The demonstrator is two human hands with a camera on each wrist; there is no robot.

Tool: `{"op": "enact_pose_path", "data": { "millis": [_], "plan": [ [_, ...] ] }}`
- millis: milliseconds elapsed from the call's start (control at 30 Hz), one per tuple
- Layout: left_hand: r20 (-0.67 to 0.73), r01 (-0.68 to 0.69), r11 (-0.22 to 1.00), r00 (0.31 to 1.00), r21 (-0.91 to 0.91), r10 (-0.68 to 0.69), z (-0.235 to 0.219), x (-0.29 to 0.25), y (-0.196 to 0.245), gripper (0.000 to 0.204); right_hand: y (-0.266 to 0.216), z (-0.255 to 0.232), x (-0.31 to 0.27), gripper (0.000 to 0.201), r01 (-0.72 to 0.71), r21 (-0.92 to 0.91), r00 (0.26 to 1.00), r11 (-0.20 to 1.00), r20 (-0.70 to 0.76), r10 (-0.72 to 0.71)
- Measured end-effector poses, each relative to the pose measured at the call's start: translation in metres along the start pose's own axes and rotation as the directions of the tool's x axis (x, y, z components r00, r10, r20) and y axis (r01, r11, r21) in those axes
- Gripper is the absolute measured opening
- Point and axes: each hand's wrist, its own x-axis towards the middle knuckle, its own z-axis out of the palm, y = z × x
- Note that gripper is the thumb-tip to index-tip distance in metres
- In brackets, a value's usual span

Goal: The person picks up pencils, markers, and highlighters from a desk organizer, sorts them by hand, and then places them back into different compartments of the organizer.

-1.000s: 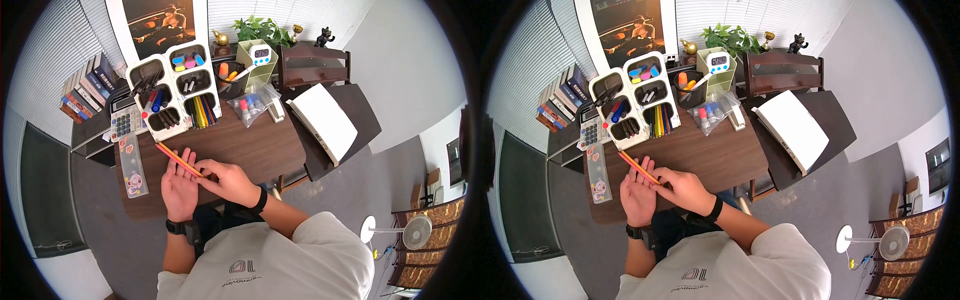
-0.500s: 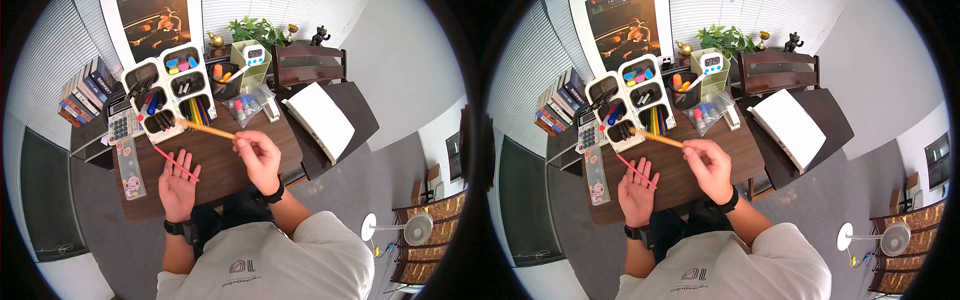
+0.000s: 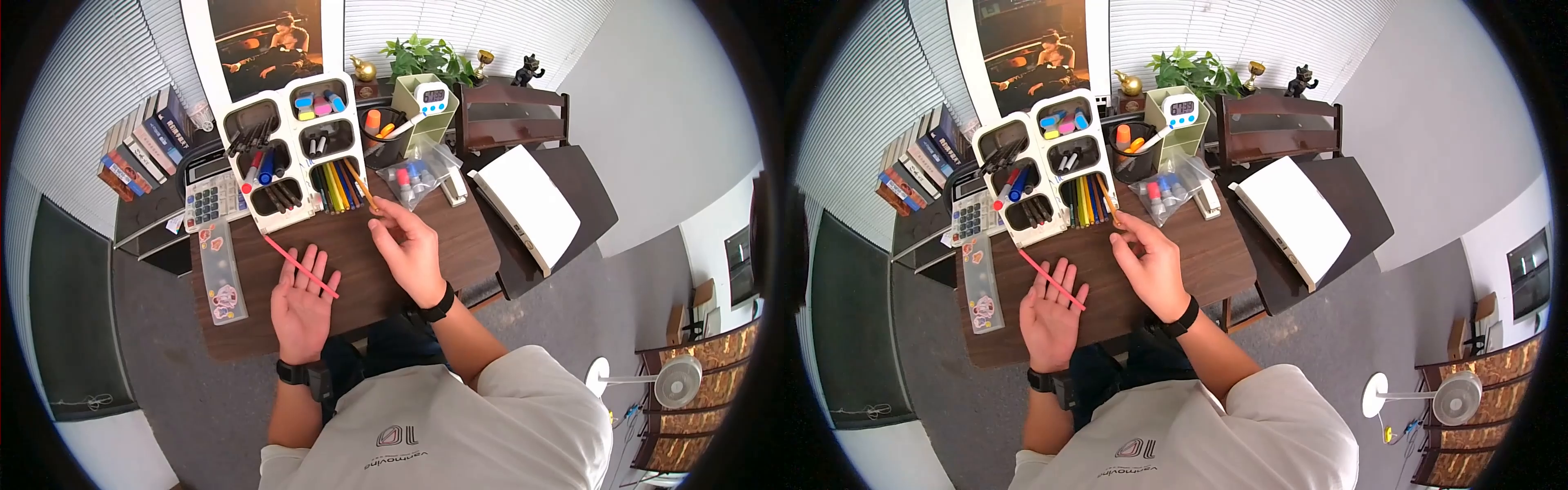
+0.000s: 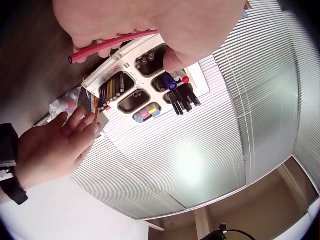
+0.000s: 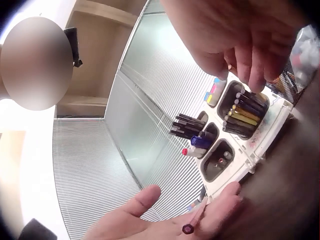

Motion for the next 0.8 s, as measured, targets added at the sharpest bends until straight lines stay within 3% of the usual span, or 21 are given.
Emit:
{"op": "enact_pose_path", "data": {
  "millis": [167,267,333,400,467,533,800],
  "plan": [
    [0.004,-0.007,1.0,1.0,-0.002,0.007,0.0,0.0,0.0,0.063,-0.003,0.003,0.005,0.046,-0.028,-0.047,0.998,0.999,0.049,0.03],
    [0.003,-0.006,1.0,1.0,-0.005,0.006,0.0,0.0,0.0,0.062,-0.009,0.002,0.0,0.044,0.006,-0.113,1.0,0.994,0.015,-0.005],
    [0.004,-0.005,1.0,1.0,-0.003,0.005,0.0,0.001,0.0,0.061,-0.01,0.0,-0.013,0.035,0.109,-0.161,0.994,0.981,-0.006,-0.112],
    [0.016,-0.022,1.0,1.0,-0.001,0.022,0.001,0.001,-0.001,0.061,-0.016,-0.001,-0.028,0.03,0.16,-0.074,0.973,0.984,0.181,-0.144],
    [0.025,-0.026,1.0,0.999,0.014,0.026,-0.001,0.002,-0.002,0.061,-0.027,0.0,-0.035,0.031,0.184,0.026,0.874,0.983,0.453,-0.175],
    [0.037,-0.035,0.999,0.999,0.032,0.034,0.001,0.003,-0.002,0.061,-0.017,0.003,-0.046,0.033,0.182,0.012,0.778,0.983,0.61,-0.151],
    [0.067,0.0,0.998,0.998,0.058,-0.004,0.002,0.003,-0.001,0.062,-0.005,0.01,-0.044,0.029,0.285,-0.008,0.804,0.958,0.546,-0.235]
  ]
}}
